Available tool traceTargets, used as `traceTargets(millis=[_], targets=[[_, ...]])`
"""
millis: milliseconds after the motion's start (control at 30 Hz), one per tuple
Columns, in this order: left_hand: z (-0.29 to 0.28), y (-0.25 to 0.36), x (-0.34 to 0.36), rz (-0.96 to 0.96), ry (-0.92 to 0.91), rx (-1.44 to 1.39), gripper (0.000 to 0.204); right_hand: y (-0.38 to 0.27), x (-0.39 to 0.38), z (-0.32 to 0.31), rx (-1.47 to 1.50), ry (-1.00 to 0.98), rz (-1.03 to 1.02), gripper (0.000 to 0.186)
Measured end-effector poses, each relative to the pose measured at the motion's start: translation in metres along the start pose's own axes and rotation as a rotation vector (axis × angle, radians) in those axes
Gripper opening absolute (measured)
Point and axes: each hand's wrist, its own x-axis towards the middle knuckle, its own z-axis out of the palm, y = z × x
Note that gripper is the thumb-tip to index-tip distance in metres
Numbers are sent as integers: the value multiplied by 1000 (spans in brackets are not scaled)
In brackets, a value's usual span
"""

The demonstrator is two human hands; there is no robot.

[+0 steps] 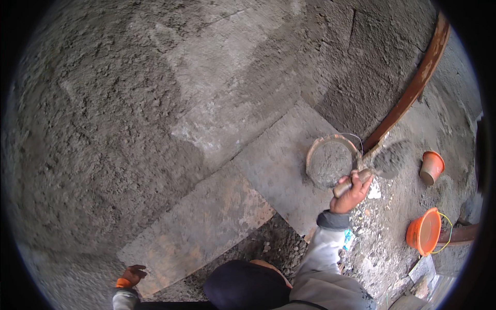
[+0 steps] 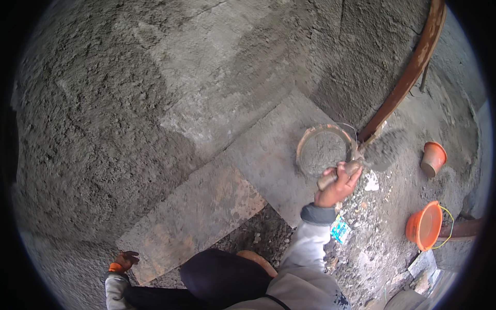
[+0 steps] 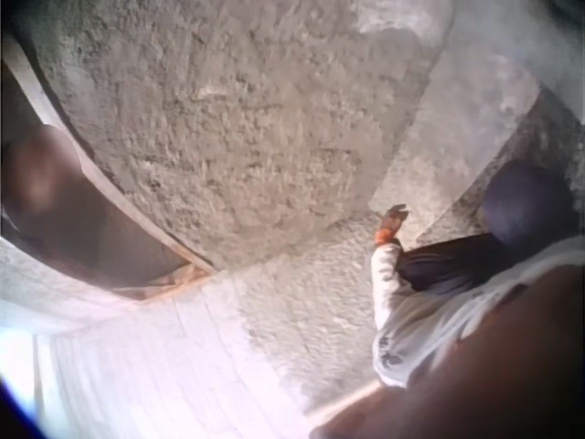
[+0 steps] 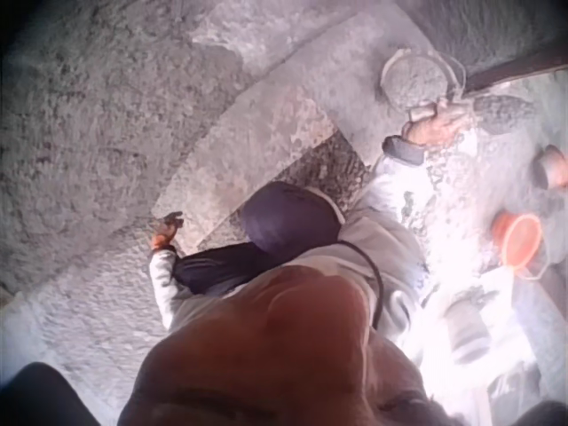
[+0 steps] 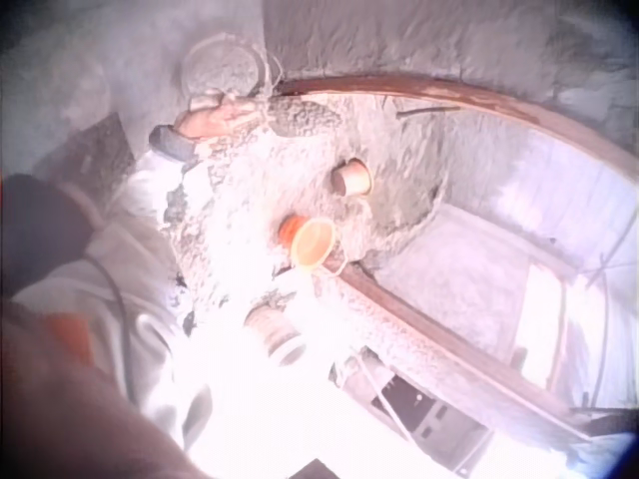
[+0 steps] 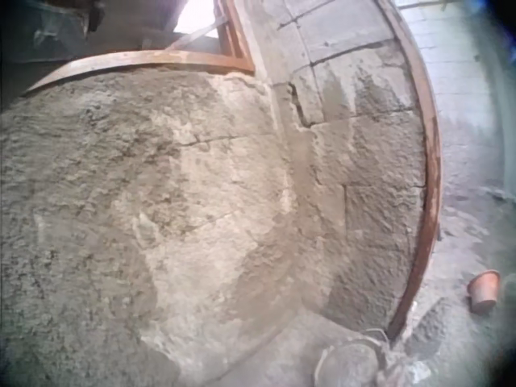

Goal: The person applies wet plaster from a bucket onto a wall by hand and using a trowel, then uses a metal tool to scrape and level the surface.

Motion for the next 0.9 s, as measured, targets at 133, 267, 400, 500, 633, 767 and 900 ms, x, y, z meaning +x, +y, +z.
traceTargets(millis=[133,267,400,500,633,767,900], targets=[[-6,-3,9,46,54,-44,34,85,39,59,-485,406,-460,62],[2,5,9,-6,45,-62,29,166,43,43,-1106,-884,127,52],[1,2,-1,-45,135,-265,23,68,-36,4,-661,-1372,337,62],[2,19,-5,-43,80,-109,24,34,-29,-54,-850,-1139,180,53],[2,-5,13,-41,56,-281,27,48,49,-113,-1243,-672,38,23],[3,23,12,-12,78,-222,29,78,83,-86,-970,-669,1036,12],[-4,40,23,-3,55,-178,29,75,66,-95,-604,-633,1177,22]])
